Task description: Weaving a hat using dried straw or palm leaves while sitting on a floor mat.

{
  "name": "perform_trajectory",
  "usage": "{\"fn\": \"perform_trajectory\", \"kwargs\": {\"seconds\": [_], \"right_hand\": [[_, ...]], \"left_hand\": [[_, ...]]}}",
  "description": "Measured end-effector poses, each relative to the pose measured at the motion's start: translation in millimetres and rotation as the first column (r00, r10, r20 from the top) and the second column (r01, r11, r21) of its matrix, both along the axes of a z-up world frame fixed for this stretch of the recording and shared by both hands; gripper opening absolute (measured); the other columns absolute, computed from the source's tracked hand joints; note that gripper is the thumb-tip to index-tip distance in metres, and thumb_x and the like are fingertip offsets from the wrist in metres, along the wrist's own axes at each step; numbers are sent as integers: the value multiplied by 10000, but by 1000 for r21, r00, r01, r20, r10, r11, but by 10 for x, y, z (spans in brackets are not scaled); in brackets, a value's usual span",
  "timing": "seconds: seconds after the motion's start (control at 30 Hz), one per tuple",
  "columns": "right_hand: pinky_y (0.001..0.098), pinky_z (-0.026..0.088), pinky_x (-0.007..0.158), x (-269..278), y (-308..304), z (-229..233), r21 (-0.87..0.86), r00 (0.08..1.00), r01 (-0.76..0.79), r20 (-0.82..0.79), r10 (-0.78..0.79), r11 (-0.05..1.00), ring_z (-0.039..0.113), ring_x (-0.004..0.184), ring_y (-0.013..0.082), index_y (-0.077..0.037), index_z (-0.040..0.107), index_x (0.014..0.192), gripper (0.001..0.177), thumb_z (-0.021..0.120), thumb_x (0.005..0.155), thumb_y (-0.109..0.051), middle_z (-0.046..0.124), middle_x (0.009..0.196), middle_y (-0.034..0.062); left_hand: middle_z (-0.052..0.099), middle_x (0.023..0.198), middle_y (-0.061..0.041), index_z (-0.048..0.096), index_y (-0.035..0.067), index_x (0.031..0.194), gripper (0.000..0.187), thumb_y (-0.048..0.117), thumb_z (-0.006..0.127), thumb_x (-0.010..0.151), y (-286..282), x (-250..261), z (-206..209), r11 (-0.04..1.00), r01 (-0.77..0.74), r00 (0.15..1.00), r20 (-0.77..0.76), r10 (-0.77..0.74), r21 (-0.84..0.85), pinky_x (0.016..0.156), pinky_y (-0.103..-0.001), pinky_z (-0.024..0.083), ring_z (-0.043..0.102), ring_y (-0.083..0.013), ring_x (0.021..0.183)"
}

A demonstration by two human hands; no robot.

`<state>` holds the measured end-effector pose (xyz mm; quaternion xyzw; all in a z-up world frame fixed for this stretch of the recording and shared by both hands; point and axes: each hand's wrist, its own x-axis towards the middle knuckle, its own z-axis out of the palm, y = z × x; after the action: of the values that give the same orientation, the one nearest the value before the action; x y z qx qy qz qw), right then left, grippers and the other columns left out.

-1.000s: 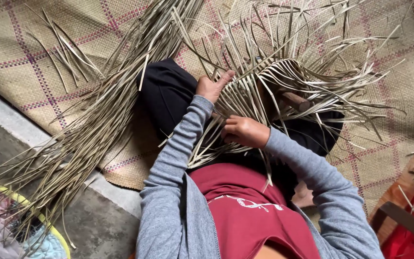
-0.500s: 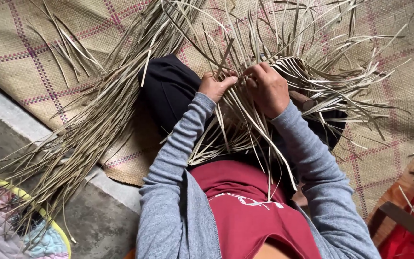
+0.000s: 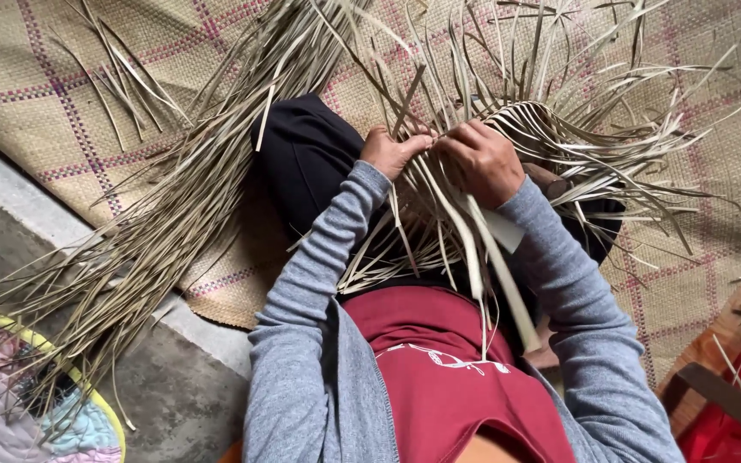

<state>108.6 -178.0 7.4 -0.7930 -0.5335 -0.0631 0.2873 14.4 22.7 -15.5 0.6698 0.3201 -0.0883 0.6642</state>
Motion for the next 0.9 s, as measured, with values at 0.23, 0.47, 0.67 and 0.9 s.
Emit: {"fn": "perform_trajectory", "kwargs": {"seconds": [0.23,0.47,0.67,0.9], "right_hand": [[393,551,755,-103,-114,152,55,994,-66,93,60,996,662,928,335,-56,747,1051,135,625,1069,-111,670,1021,145],[382,514,796,70,-233,-361,101,993,-93,85,84,991,656,934,296,-78,772,1054,179,681,1075,-231,716,1016,101],[281,496,679,249,291,46,-87,930,204,329,-165,975,557,809,127,-251,806,925,193,943,866,-374,707,962,-39],[311,429,693,188,201,429,-128,924,291,293,-244,948,459,805,152,-185,706,808,300,890,973,-354,594,872,-22]], "left_hand": [[817,881,-81,855,221,933,311,442,922,724,-105,50,95,995,37,999,15,-38,97,863,-372,614,786,-292,931],[799,815,-109,848,208,870,306,482,866,736,-224,79,-205,958,34,999,28,-44,286,796,-471,620,771,-366,896],[542,558,31,536,156,513,518,365,746,938,-214,5,-519,834,135,968,109,-226,535,475,-350,475,467,-155,439],[491,484,58,675,129,610,418,446,900,764,-251,65,-442,874,-31,969,230,-93,484,341,-264,342,371,-99,388]]}}
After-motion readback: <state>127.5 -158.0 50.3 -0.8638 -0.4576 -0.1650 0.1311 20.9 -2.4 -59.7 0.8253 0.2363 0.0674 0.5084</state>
